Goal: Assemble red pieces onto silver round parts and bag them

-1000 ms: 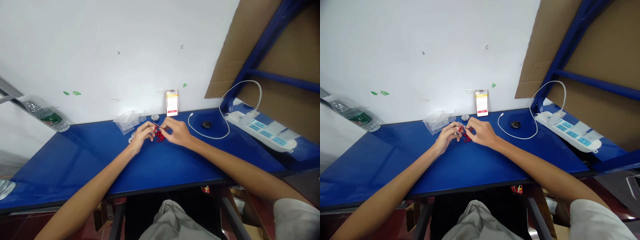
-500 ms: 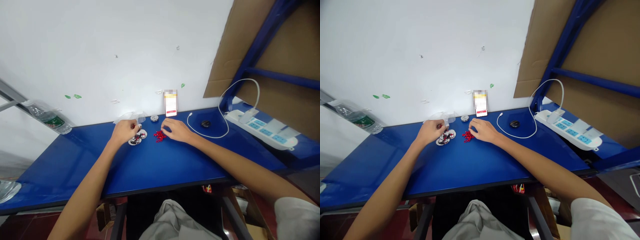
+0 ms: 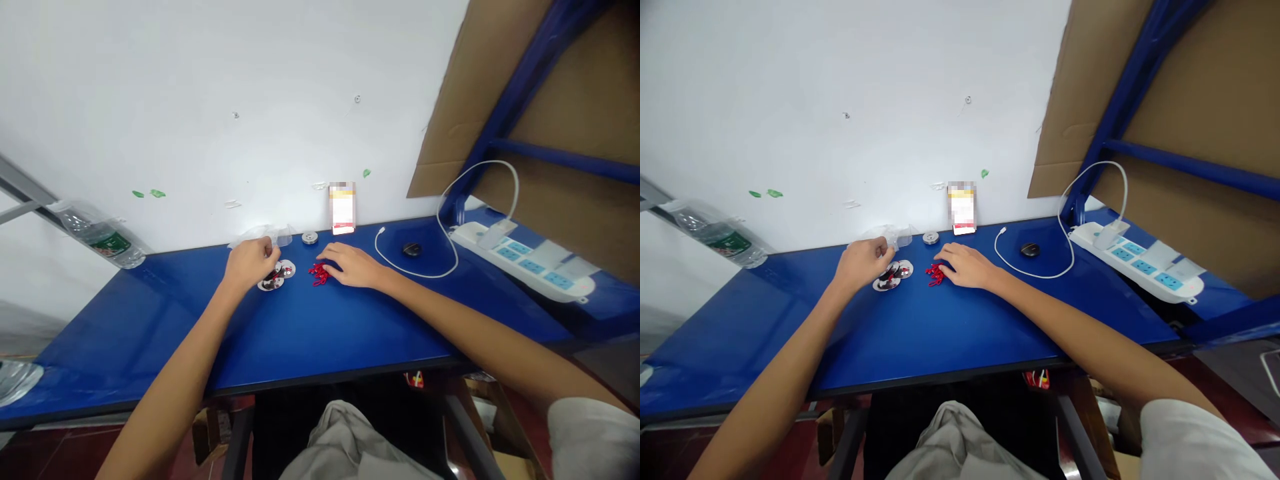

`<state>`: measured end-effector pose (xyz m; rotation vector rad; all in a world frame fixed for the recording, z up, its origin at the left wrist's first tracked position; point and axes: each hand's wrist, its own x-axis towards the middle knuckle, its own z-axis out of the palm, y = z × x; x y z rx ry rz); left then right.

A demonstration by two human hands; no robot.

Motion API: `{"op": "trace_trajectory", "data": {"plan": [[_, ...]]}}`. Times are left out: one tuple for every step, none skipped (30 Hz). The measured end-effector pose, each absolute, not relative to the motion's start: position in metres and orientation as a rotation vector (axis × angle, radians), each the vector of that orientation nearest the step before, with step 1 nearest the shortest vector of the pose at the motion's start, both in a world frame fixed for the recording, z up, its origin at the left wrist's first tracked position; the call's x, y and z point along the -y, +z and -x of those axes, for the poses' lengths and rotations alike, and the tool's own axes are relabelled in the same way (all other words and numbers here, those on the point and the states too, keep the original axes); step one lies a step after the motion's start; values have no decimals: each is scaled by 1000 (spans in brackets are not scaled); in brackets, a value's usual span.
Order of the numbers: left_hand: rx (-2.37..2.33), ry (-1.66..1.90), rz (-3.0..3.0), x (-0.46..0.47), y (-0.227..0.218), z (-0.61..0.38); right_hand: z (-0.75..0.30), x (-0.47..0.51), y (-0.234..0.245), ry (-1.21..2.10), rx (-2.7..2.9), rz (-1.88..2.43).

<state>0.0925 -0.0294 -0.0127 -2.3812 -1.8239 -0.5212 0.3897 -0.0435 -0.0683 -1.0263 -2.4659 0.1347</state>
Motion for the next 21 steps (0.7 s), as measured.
{"op": "trace_trajectory", "data": {"plan": [[1797, -585, 2423, 31, -14, -96, -389, 43, -69, 135, 2478, 1022], [1766, -646, 2480, 33, -17, -101, -388, 42, -71, 131, 2487, 1016], [1728, -701, 2547, 36, -20, -106, -387, 41, -72, 125, 2491, 1010], [1684, -749, 2618, 39, -23, -111, -386, 40, -73, 119, 2491, 1004], [1634, -788, 2686, 42, -27, -116, -385, 38, -74, 112, 2489, 998], [1582, -817, 2743, 44, -31, -121, -385, 37, -75, 107, 2484, 990], [1530, -834, 2790, 47, -34, -125, -385, 36, -76, 102, 2479, 982], [1476, -843, 2829, 49, -38, -129, -385, 35, -77, 99, 2476, 974], [1424, -844, 2861, 51, -41, -132, -385, 34, -78, 98, 2476, 962], [1374, -840, 2887, 52, -44, -133, -385, 33, -78, 97, 2477, 952], [1331, -828, 2908, 52, -47, -135, -384, 33, -79, 96, 2476, 947], [1297, -810, 2923, 52, -50, -135, -384, 33, -79, 95, 2472, 947], [1270, -788, 2933, 50, -52, -135, -383, 33, -79, 94, 2468, 951], [1249, -763, 2942, 49, -54, -134, -382, 33, -78, 92, 2464, 956], [1231, -738, 2950, 47, -56, -134, -380, 34, -78, 87, 2461, 961], [1214, -719, 2958, 45, -57, -133, -379, 34, -78, 79, 2460, 966], [1196, -703, 2968, 44, -58, -133, -378, 34, -78, 65, 2461, 970], [1178, -693, 2976, 43, -59, -133, -378, 34, -78, 46, 2463, 976], [1164, -686, 2979, 43, -59, -133, -377, 34, -77, 24, 2462, 983], [1157, -688, 2976, 43, -58, -133, -377, 34, -77, 4, 2456, 990], [1157, -701, 2965, 44, -58, -134, -378, 34, -77, -13, 2444, 996]]}}
